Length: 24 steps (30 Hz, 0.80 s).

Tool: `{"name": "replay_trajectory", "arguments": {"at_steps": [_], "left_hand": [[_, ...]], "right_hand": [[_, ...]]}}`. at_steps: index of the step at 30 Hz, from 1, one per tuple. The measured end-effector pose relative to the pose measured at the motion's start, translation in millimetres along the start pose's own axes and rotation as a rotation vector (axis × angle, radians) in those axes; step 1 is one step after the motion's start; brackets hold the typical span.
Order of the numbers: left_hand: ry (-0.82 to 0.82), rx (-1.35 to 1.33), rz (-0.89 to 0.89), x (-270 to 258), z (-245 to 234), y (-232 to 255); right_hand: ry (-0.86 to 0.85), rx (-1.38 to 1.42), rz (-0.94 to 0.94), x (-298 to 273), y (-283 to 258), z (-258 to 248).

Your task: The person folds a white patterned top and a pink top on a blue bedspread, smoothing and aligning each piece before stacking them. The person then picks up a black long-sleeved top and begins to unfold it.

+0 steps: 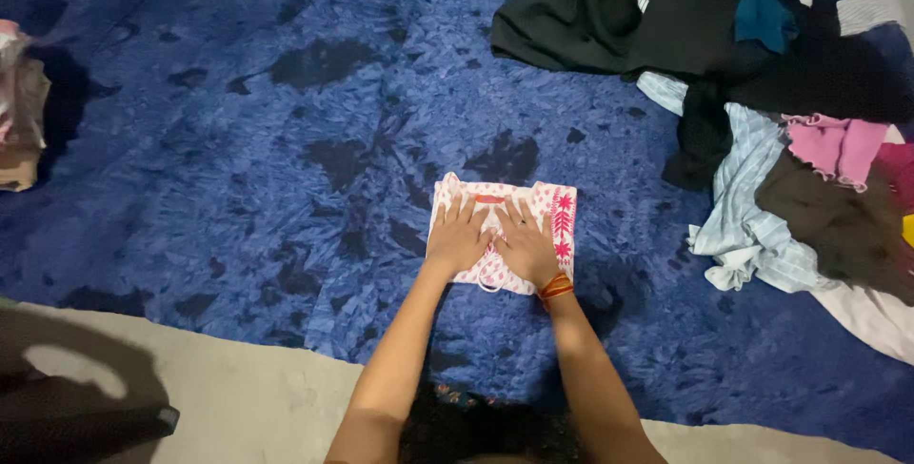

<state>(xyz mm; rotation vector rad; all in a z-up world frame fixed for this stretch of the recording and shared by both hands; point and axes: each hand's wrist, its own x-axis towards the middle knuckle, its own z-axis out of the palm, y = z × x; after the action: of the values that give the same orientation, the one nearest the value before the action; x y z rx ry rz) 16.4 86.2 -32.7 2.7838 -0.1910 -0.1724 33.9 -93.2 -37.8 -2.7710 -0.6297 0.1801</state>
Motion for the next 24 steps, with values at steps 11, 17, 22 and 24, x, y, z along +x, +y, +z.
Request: {"name": "replay_trajectory", "arguments": {"at_steps": [11,17,22,24], "left_hand": [[0.044,0.015,-0.022,4,8,0],[0.011,0.099,-0.065,3,7,5],[-0.042,0.156,-0.097,8,8,7],[-0.031,0.173,-0.091,10,9,7]], "right_hand": [[0.033,0.013,0.102,6,-18,-15],[0.026,-0.003,0.091,4,-19,-14],[-0.058,-0.022,0.12,12,-13,-6],[-0.082,-0.026,0.127,14,-11,-3]]}}
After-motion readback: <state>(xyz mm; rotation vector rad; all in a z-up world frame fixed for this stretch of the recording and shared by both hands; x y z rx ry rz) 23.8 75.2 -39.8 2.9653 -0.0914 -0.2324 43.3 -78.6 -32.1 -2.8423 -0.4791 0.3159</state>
